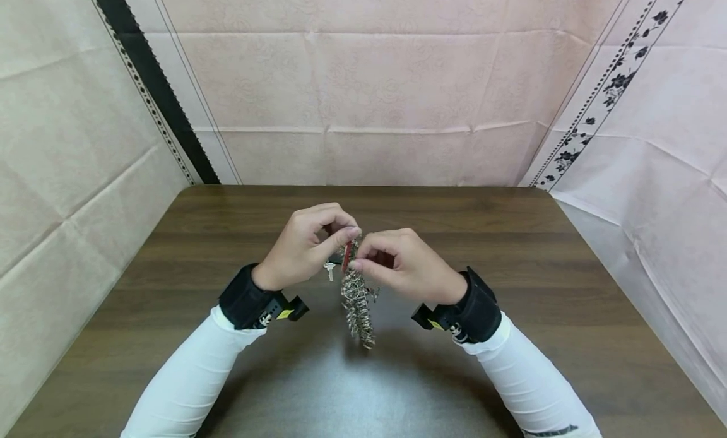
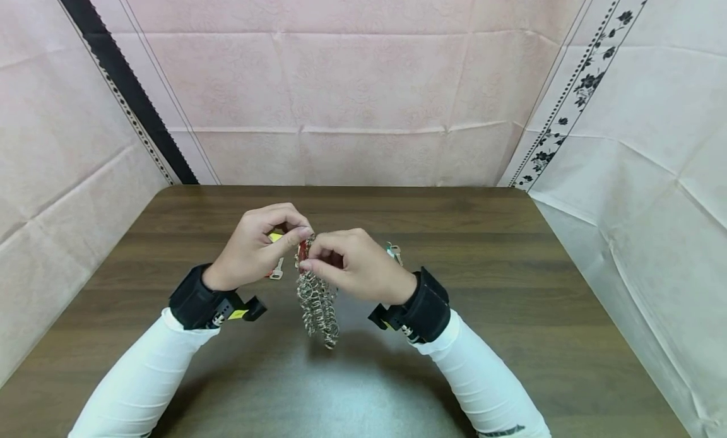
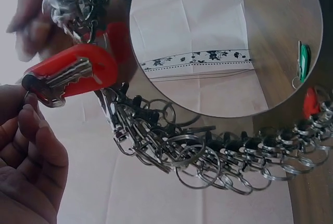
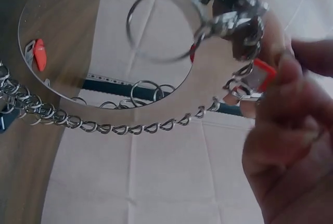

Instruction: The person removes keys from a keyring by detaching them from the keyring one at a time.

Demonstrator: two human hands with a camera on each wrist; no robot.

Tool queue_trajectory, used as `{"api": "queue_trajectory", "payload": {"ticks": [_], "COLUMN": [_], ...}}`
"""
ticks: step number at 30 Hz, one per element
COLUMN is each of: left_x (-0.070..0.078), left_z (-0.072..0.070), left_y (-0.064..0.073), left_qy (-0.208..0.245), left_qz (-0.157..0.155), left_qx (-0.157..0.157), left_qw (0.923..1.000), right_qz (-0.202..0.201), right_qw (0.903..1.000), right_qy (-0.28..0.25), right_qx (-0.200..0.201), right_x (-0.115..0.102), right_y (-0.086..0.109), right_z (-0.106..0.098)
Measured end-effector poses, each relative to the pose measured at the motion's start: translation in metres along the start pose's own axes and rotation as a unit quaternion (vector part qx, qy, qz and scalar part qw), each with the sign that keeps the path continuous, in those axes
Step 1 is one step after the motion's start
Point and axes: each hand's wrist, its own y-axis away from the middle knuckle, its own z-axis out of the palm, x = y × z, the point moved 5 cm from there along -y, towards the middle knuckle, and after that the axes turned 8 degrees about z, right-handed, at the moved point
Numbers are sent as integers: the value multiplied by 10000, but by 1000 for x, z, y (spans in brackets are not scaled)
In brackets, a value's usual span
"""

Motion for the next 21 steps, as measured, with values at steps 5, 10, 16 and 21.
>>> {"api": "queue_trajectory", "payload": {"ticks": [5, 10, 16, 21], "left_x": [3, 3, 4, 6], "left_z": [1, 3, 5, 5], "left_y": [0, 0, 0, 0], "left_qy": [-6, -59, -147, -293], "left_qz": [-11, -43, -22, 0], "left_qx": [36, 28, 81, 175], "left_qw": [10000, 10000, 9999, 9994], "right_qz": [456, 478, 612, 714], "right_qw": [9963, 9950, 9943, 9939], "right_qy": [9, 6, -202, -499], "right_qx": [730, 881, 854, 680], "right_x": [6, 5, 5, 5], "right_y": [0, -1, 0, 0], "right_z": [-9, -10, -10, -8]}}
